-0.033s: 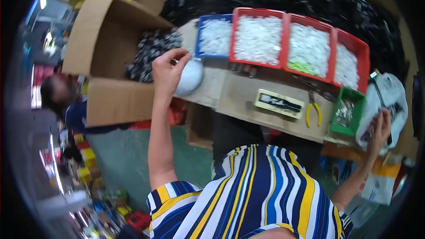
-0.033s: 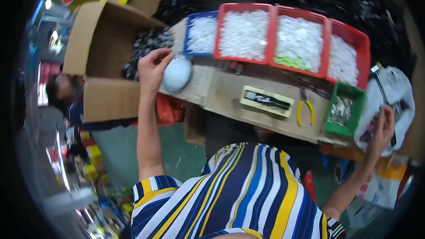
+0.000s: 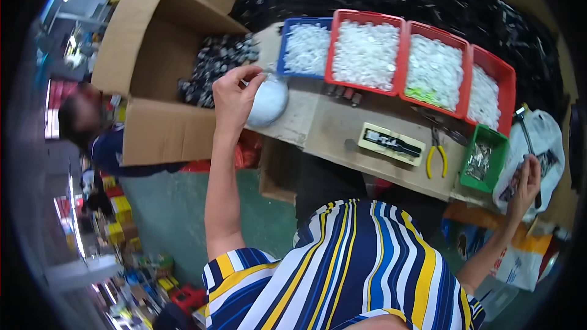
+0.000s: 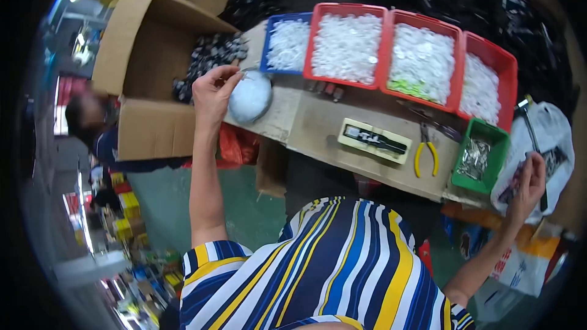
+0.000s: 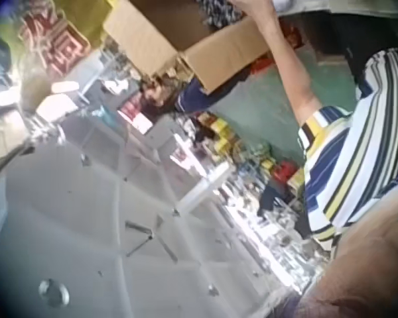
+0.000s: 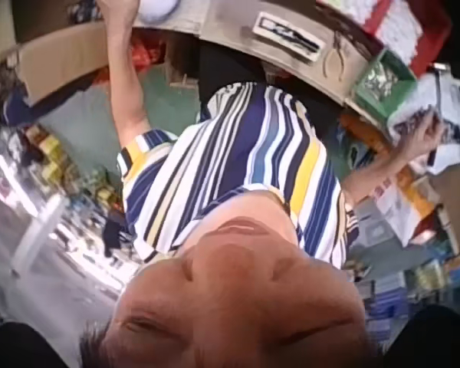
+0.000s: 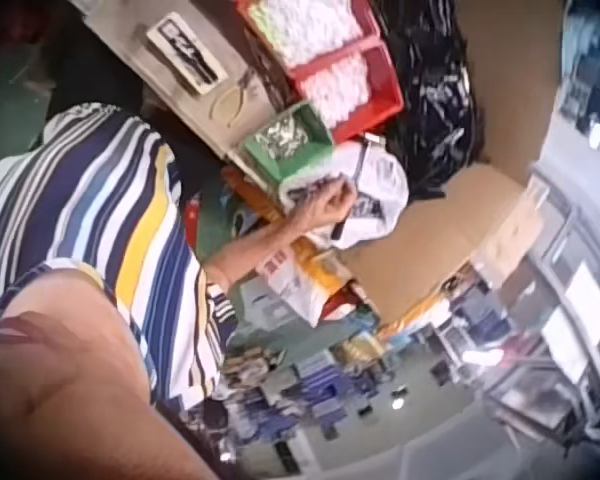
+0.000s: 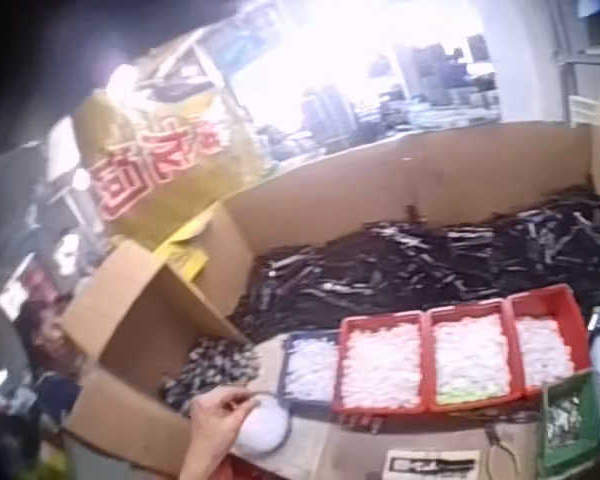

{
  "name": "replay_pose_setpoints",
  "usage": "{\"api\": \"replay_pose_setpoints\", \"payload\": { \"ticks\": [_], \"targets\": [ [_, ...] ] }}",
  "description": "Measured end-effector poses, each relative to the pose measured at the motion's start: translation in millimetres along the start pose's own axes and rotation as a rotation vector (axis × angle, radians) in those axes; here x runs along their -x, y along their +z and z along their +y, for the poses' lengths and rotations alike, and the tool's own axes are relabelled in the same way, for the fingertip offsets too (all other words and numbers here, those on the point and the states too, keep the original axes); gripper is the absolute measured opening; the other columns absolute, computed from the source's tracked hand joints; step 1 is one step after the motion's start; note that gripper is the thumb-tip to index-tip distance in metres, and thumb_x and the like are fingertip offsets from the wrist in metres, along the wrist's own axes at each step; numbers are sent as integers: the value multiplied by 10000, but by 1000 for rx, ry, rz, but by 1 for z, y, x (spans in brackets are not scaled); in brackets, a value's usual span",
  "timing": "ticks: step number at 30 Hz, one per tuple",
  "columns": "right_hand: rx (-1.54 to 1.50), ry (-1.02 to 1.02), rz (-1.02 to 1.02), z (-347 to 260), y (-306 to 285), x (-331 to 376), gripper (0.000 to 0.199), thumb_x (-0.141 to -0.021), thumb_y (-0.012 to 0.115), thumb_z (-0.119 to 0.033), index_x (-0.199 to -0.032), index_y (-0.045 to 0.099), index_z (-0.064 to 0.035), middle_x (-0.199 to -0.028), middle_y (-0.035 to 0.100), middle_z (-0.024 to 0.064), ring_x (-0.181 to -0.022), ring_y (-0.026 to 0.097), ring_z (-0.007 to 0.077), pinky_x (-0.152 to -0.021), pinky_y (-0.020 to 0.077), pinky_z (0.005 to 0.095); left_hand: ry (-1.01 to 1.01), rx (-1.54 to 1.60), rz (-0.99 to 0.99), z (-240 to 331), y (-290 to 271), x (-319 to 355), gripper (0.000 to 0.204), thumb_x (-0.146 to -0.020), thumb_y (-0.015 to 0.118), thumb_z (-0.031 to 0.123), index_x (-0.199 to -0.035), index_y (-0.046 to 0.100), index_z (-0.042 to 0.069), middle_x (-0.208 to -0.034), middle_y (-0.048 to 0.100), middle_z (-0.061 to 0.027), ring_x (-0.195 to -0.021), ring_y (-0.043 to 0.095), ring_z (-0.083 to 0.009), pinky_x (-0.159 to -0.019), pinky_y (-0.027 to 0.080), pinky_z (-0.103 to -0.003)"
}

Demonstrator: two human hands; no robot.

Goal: The person assembles small electrical components at a workbench. They pick up black rectangular bodies and white plastic caps, insert the caps into the bodies, and use pliers to secure the assembly. The person repeats this process for multiple units, placing the finished items on the table.

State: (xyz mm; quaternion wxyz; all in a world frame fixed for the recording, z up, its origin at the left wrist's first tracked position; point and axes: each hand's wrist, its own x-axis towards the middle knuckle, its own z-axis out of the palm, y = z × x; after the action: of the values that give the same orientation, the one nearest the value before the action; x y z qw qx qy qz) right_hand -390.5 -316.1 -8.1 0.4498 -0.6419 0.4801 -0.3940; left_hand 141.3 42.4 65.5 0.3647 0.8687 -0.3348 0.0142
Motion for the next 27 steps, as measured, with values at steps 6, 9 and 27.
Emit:
{"api": "replay_pose_setpoints", "payload": {
  "ticks": [6,9,27],
  "targets": [
    [28,-57,-105,-12,34,-6,266,-1022,606,-178,-1240,635,-28,-885,585,-46,-679,459,14,-569,354,189,164,-338,4,-27,-12,25,100,-772,769,56,-849,733,3,-850,709,-152,-819,659,-325,-737,513,-410],
    [99,-111,-144,-24,42,-5,286,-1023,603,-172,-1254,631,-5,-947,623,-25,-685,467,20,-580,359,191,213,-341,-18,-49,3,30,103,-760,773,53,-840,728,6,-844,701,-149,-838,643,-337,-758,501,-430],
    [-370,44,-766,-116,196,77,161,-973,598,-2,-1130,616,31,-900,659,68,-724,626,92,-621,517,228,33,520,73,48,36,61,134,-798,809,29,-919,755,15,-896,691,-45,-920,599,-141,-761,429,-274]
  ]
}}
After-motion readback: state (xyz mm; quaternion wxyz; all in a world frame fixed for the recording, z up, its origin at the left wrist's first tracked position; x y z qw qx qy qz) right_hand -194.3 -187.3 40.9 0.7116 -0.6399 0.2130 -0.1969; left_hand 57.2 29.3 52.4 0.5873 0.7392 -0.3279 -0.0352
